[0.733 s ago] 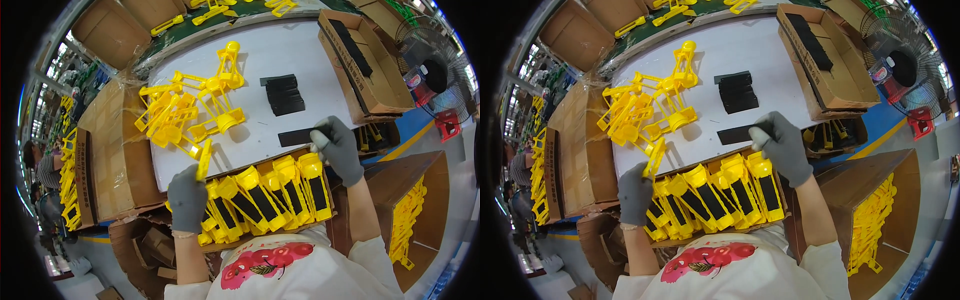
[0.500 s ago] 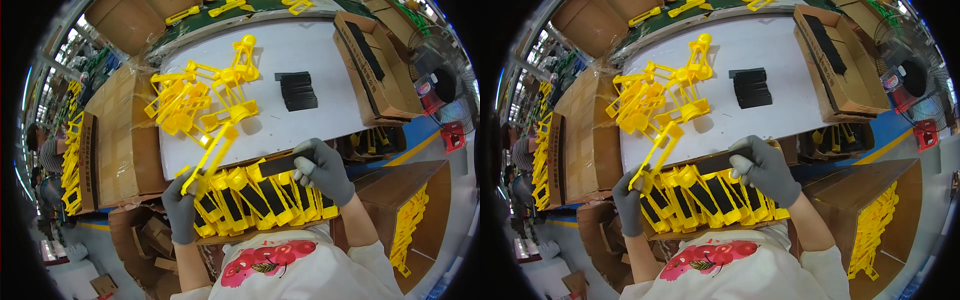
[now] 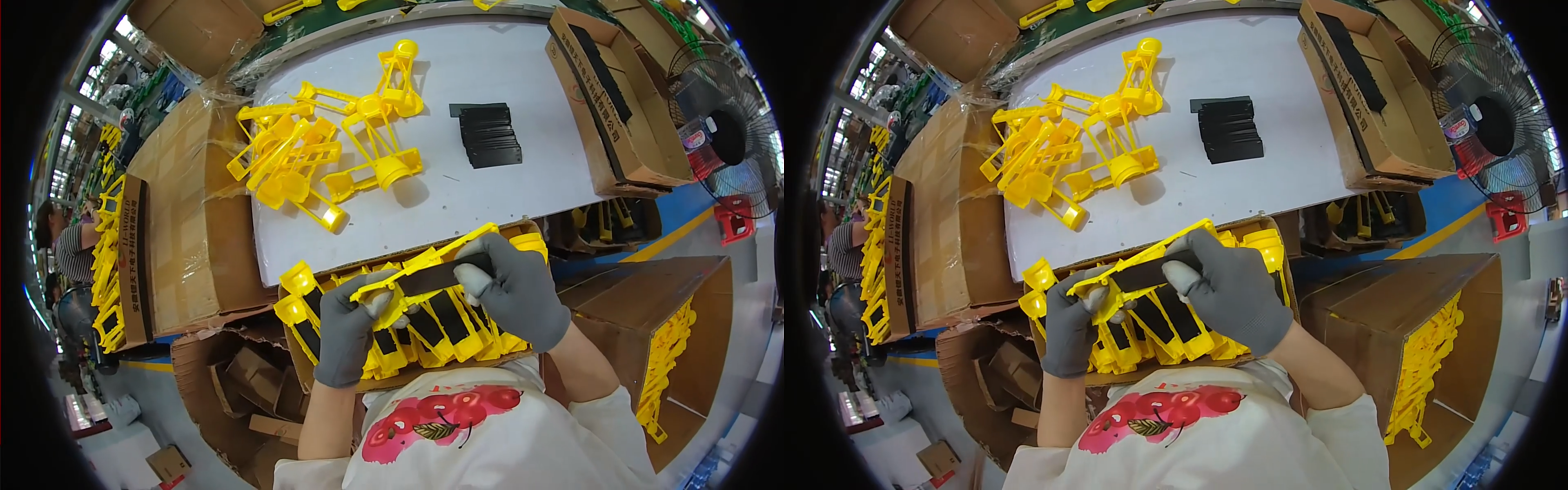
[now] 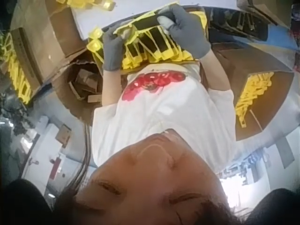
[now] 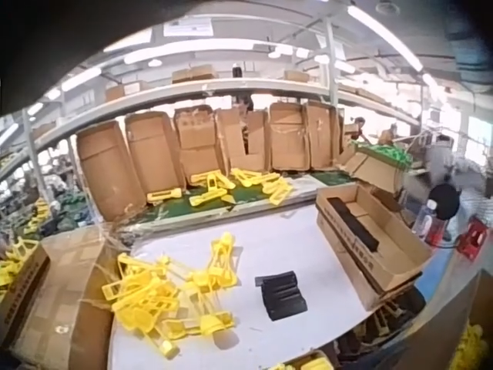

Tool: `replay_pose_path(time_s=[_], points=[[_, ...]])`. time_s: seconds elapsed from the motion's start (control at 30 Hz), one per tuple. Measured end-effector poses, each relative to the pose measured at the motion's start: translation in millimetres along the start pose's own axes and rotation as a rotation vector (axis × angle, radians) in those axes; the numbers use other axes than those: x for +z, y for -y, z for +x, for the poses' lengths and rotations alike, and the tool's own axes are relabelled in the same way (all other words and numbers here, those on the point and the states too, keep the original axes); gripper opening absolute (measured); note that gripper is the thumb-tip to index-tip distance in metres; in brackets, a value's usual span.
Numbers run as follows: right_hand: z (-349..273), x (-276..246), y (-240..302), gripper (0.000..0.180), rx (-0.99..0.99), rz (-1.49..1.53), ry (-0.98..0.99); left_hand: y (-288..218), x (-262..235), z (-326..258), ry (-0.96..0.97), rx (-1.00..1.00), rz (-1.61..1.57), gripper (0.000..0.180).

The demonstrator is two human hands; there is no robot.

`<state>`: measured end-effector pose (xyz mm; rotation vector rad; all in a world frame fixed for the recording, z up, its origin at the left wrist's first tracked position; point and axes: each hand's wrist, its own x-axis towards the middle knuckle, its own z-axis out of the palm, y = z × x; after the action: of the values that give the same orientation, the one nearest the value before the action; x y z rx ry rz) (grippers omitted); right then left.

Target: Manually attaching solar panels to yellow plastic light housings at a factory workstation.

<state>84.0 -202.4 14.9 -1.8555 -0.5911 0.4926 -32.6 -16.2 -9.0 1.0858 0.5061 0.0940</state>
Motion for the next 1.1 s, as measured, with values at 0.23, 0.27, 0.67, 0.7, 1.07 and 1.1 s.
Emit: replay_pose_path(time_s=[0.23, 0.27, 0.67, 0.7, 1.07, 1.1], points=[[4.1, 7.2, -13.1, 0.021, -0.168, -0.273, -0.031, -1.0, 17.0, 0.9, -0.077, -0.125, 0.044, 0.024], [2.2, 9.6, -16.3, 0.024, -0.185, -0.299, -0.033, -0.9, 19.1, 0.9, -0.075, -0.126, 0.045, 0.024], [-32.4, 9.7, -33.2, 0.034, 0.078, -0.058, 0.237, -5.7, -15.8, -31.7, 0.169, -0.017, 0.415, 0.022], [-35.5, 14.9, -30.5, 0.024, 0.035, -0.156, 0.204, -5.0, -17.9, -35.5, 0.159, -0.017, 0.416, 0.022], [-38.0, 29.1, -8.3, 0.054, 0.213, -0.112, 0.361, -78.1, -83.3, -20.1, -0.083, -0.090, 0.683, 0.042], [-36.7, 29.7, -10.8, 0.053, 0.193, -0.124, 0.294, -84.0, -90.7, -18.0, -0.034, -0.064, 0.752, 0.042]])
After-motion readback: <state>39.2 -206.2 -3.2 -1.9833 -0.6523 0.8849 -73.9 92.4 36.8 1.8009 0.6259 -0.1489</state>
